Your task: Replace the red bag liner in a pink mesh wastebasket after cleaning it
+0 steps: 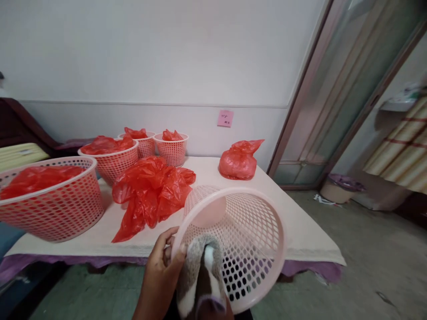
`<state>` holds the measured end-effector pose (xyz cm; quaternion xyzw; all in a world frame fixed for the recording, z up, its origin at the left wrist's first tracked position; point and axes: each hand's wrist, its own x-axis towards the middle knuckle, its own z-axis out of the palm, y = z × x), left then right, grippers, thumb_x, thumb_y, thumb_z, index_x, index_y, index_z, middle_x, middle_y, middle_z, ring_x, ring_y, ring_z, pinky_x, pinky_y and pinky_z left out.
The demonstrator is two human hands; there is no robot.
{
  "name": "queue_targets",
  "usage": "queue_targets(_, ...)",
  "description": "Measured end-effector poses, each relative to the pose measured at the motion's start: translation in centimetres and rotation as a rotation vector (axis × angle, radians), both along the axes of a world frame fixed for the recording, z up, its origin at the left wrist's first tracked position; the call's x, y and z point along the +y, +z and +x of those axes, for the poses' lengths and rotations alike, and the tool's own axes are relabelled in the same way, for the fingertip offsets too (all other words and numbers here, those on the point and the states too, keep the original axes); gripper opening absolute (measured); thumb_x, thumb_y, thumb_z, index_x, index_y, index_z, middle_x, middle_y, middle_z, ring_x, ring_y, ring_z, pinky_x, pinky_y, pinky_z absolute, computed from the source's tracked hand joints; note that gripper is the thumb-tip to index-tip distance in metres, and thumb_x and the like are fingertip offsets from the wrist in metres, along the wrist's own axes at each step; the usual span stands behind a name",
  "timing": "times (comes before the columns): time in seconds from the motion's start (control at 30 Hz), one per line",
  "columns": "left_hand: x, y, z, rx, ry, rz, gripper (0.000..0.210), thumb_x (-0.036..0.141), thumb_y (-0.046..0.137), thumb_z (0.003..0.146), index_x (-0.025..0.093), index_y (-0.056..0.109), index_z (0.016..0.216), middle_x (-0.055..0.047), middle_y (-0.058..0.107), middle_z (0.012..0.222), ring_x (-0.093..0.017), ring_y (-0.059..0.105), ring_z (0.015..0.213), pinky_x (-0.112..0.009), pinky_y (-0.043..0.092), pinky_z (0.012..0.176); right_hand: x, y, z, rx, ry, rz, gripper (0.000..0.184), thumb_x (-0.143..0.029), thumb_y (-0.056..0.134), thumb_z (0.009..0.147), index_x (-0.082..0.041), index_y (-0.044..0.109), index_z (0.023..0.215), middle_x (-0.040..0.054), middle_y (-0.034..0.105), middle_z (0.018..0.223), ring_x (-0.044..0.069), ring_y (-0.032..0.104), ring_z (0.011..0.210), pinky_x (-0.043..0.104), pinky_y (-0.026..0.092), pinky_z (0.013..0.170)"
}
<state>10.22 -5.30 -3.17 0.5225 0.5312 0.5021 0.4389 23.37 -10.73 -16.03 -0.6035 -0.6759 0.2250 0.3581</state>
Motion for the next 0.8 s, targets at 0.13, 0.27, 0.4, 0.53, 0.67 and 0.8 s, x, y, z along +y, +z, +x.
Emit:
queue_targets(0.13, -1.3, -2.6, -0.4, -0.097, 0.046, -0.082, 0.057, 0.065, 0.056, 0.079, 0.021, 0.061, 0.115, -0.006, 0.068, 0.121, -0.023, 0.061, 0.114, -0.027, 0.05, 0.092, 0.3, 1.2, -1.2, -0.017, 0.044, -0.003, 0.05, -0.028, 0.064, 0.076, -0.019, 0.063, 0.125, 0.0134, 0.071, 0.11, 0.032, 0.065, 0.105, 0.038, 0.055, 0.088)
queue_targets(0.27, -1.4, -4.5, -1.5, -0.12, 0.157, -0.113, 0.061, 0.068, 0.06, 0.074, 0.02, 0.066, 0.111, -0.006, 0.071, 0.115, -0.026, 0.063, 0.109, -0.03, 0.051, 0.088, 1.3, 3.9, -1.5, 0.0, 0.063, -0.006, 0.035, -0.027, 0.054, 0.087, -0.02, 0.064, 0.12, 0.0113, 0.071, 0.112, 0.025, 0.067, 0.101, 0.032, 0.054, 0.085)
queue_targets(0.4, -1.5, -4.2, -1.4, -0.103, 0.139, 0.006, 0.055, 0.063, 0.057, 0.08, 0.02, 0.066, 0.113, -0.006, 0.071, 0.113, -0.025, 0.063, 0.107, -0.031, 0.051, 0.088, 3.6, 5.7, 0.0, -0.242, 0.044, 0.025, 0.03, -0.021, 0.048, 0.093, -0.025, 0.064, 0.117, 0.0082, 0.07, 0.107, 0.021, 0.065, 0.095, 0.031, 0.051, 0.083)
queue_targets(0.53, -2.5, -3.5, 0.0, -0.057, 0.118, 0.166, 0.04, 0.052, 0.052, 0.088, 0.023, 0.067, 0.113, -0.005, 0.069, 0.117, -0.024, 0.06, 0.111, -0.033, 0.043, 0.097, 7.6, 5.3, 2.8, -0.58, -0.012, -0.074, 0.03, -0.008, 0.045, 0.087, -0.018, 0.071, 0.101, 0.0173, 0.069, 0.1, 0.03, 0.064, 0.094, 0.045, 0.049, 0.083)
queue_targets(0.67, -2.8, -3.9, 0.3, 0.053, 0.099, 0.282, 0.032, 0.045, 0.047, 0.092, 0.027, 0.067, 0.11, -0.002, 0.068, 0.118, -0.022, 0.058, 0.112, -0.034, 0.037, 0.1, 11.1, 4.5, 4.1, -0.602, -0.102, -0.121, 0.038, -0.008, 0.043, 0.086, -0.014, 0.064, 0.118, 0.0218, 0.064, 0.114, 0.031, 0.062, 0.101, 0.045, 0.047, 0.087)
queue_targets(0.8, -2.0, -5.2, -1.0, 0.215, 0.058, 0.365, 0.029, 0.038, 0.047, 0.094, 0.029, 0.064, 0.115, -0.001, 0.067, 0.117, -0.019, 0.06, 0.109, -0.031, 0.04, 0.098, 11.3, 4.6, 3.1, -0.526, -0.056, -0.112, 0.044, -0.012, 0.048, 0.084, -0.019, 0.059, 0.125, 0.0147, 0.064, 0.121, 0.025, 0.061, 0.107, 0.035, 0.047, 0.089)
